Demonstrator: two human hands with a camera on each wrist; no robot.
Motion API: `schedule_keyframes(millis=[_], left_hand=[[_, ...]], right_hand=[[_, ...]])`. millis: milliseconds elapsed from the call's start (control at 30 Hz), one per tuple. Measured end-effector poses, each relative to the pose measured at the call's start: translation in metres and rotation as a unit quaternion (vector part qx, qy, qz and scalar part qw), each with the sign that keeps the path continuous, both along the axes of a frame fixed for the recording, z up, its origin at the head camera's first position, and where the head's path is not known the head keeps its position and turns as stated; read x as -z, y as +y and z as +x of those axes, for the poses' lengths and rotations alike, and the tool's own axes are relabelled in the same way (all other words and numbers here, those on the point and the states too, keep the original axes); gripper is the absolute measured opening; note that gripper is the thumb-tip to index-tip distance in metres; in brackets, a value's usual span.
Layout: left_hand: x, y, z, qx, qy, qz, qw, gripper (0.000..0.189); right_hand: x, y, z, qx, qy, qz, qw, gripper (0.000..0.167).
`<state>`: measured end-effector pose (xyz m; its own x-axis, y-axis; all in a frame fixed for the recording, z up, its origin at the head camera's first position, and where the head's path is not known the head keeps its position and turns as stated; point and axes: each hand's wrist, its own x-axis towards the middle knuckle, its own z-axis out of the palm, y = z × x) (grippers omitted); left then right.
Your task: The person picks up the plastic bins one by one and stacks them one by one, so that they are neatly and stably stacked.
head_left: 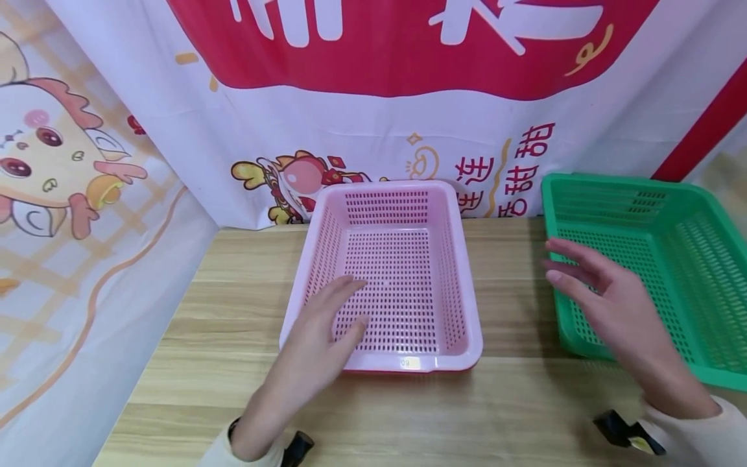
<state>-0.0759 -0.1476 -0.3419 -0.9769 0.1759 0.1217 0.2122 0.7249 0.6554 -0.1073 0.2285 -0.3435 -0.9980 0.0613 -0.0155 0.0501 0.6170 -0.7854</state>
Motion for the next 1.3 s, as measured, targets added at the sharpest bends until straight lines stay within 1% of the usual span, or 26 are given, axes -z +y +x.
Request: schedule_keyframes(millis=[133, 400, 533, 633, 700, 767, 833, 933, 1000, 1067, 1133, 1200, 1267, 1300], left_hand=[[0.007, 0.022, 0.002, 0.020, 0.011, 0.016, 0.9996, 0.052], [0.012, 0.065, 0.001, 0.052, 0.019, 0.051, 0.9972, 0.054], [0.015, 0.088, -0.002, 0.072, 0.039, 0.067, 0.9944, 0.058], [0.015, 0.105, -0.004, 0.086, 0.070, 0.089, 0.9899, 0.059], [0.014, 0.116, -0.005, 0.094, 0.090, 0.100, 0.9864, 0.059], [0.011, 0.129, -0.008, 0.103, 0.097, 0.108, 0.9841, 0.059], [0.007, 0.142, -0.010, 0.111, 0.087, 0.118, 0.9830, 0.059], [0.004, 0.161, -0.013, 0.122, 0.053, 0.141, 0.9810, 0.060], [0.004, 0.172, -0.012, 0.128, 0.037, 0.160, 0.9780, 0.060], [0.006, 0.183, -0.010, 0.137, 0.026, 0.181, 0.9735, 0.060], [0.009, 0.193, -0.009, 0.148, 0.023, 0.200, 0.9683, 0.059], [0.012, 0.203, -0.007, 0.156, 0.023, 0.217, 0.9634, 0.059], [0.015, 0.212, -0.007, 0.160, 0.027, 0.223, 0.9612, 0.059], [0.016, 0.216, -0.008, 0.159, 0.030, 0.225, 0.9608, 0.059]], right_hand=[[0.002, 0.013, 0.002, 0.022, 0.000, 0.020, 0.9995, 0.063], [0.008, 0.033, 0.003, 0.042, -0.001, 0.055, 0.9976, 0.068], [0.011, 0.044, 0.006, 0.047, 0.026, 0.076, 0.9956, 0.066], [0.013, 0.051, 0.009, 0.050, 0.045, 0.088, 0.9938, 0.065], [0.015, 0.057, 0.011, 0.048, 0.064, 0.084, 0.9933, 0.063], [0.017, 0.063, 0.012, 0.043, 0.085, 0.073, 0.9928, 0.061], [0.021, 0.071, 0.014, 0.041, 0.106, 0.064, 0.9914, 0.060], [0.026, 0.086, 0.015, 0.033, 0.140, 0.045, 0.9886, 0.059], [0.030, 0.096, 0.015, 0.032, 0.151, 0.039, 0.9873, 0.060], [0.034, 0.105, 0.014, 0.033, 0.162, 0.037, 0.9855, 0.061], [0.037, 0.113, 0.013, 0.046, 0.162, 0.044, 0.9848, 0.061], [0.040, 0.120, 0.012, 0.063, 0.152, 0.058, 0.9847, 0.061], [0.047, 0.132, 0.009, 0.077, 0.154, 0.063, 0.9830, 0.061], [0.053, 0.143, 0.006, 0.081, 0.156, 0.062, 0.9825, 0.061]])
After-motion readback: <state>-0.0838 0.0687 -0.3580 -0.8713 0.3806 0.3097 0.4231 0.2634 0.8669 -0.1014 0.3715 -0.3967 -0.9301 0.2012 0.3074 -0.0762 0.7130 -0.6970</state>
